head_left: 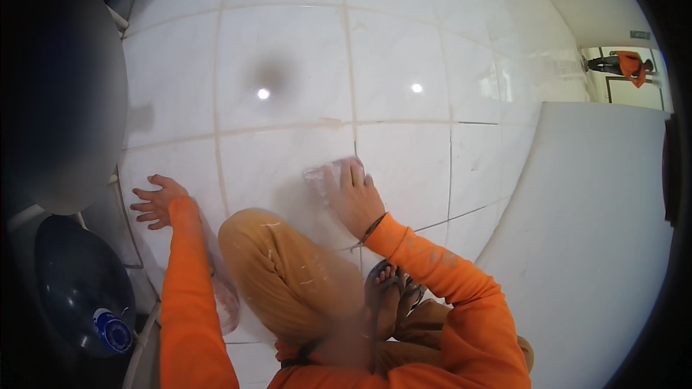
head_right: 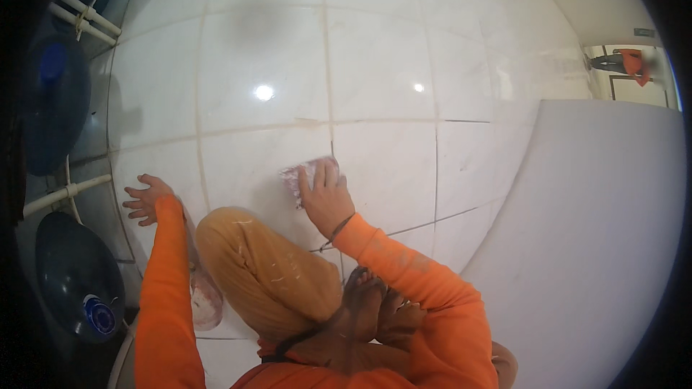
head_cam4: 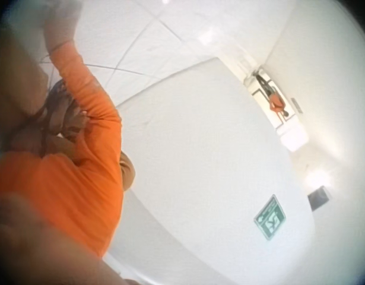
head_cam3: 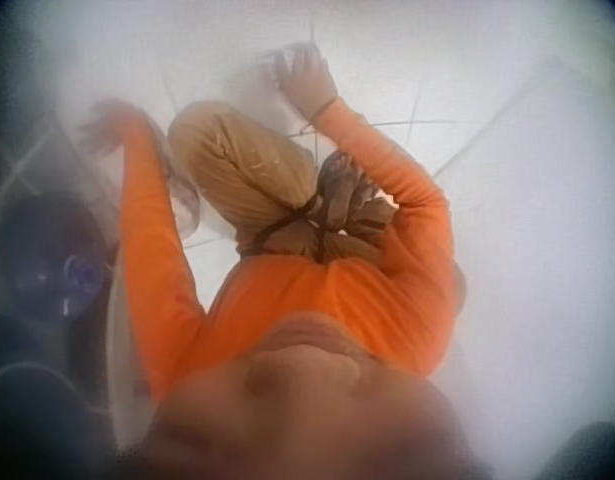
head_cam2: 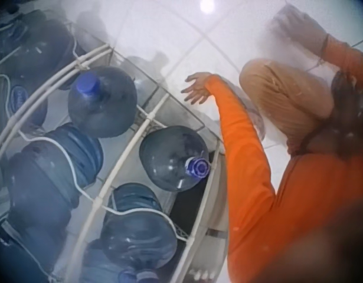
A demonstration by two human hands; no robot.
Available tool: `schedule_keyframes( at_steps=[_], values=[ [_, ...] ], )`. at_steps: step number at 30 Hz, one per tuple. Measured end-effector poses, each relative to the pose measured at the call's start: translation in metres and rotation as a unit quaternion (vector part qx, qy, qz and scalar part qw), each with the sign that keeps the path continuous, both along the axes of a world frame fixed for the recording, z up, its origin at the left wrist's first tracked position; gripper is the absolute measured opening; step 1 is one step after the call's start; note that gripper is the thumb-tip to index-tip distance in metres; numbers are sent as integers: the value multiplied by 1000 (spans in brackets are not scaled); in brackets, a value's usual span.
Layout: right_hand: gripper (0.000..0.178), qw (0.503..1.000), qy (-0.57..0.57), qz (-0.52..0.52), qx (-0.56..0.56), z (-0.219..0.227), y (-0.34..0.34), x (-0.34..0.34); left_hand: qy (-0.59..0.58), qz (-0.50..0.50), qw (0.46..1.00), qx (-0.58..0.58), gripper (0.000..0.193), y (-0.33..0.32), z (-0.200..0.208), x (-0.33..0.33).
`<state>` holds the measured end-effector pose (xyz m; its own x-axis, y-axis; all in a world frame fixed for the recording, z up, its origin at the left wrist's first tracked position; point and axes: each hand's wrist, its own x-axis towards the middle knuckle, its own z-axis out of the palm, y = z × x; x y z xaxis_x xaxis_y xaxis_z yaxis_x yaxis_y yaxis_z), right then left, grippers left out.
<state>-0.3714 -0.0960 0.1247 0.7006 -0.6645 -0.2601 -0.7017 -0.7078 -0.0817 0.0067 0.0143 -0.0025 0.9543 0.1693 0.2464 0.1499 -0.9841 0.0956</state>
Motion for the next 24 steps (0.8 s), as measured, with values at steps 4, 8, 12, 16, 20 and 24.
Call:
schedule_keyframes(
  at_steps=[4, 8, 12, 16, 20, 24],
  values=[
    [41, 978, -113, 147, -100, 30, -79, 30, -3, -2, 1000, -6, 72, -15, -1, -2],
    [28, 951, -115, 263, -113, 0, -127, 76, -6, -1, 1000, 12, 71, -10, -9, 2],
    [22, 954, -103, 274, -70, 0, -153, 55, 14, -8, 1000, -10, 72, -20, -1, -7],
    [24, 967, -54, 245, -50, 12, -165, -16, 9, -3, 1000, -10, 73, -12, -3, 3],
    [37, 980, 39, 190, -49, 18, -153, -70, 14, 6, 1000, -24, 73, -10, -3, 2],
    [49, 987, 16, 139, -78, 26, -125, -99, 8, 5, 1000, -18, 72, -14, 0, 1]
  ],
)
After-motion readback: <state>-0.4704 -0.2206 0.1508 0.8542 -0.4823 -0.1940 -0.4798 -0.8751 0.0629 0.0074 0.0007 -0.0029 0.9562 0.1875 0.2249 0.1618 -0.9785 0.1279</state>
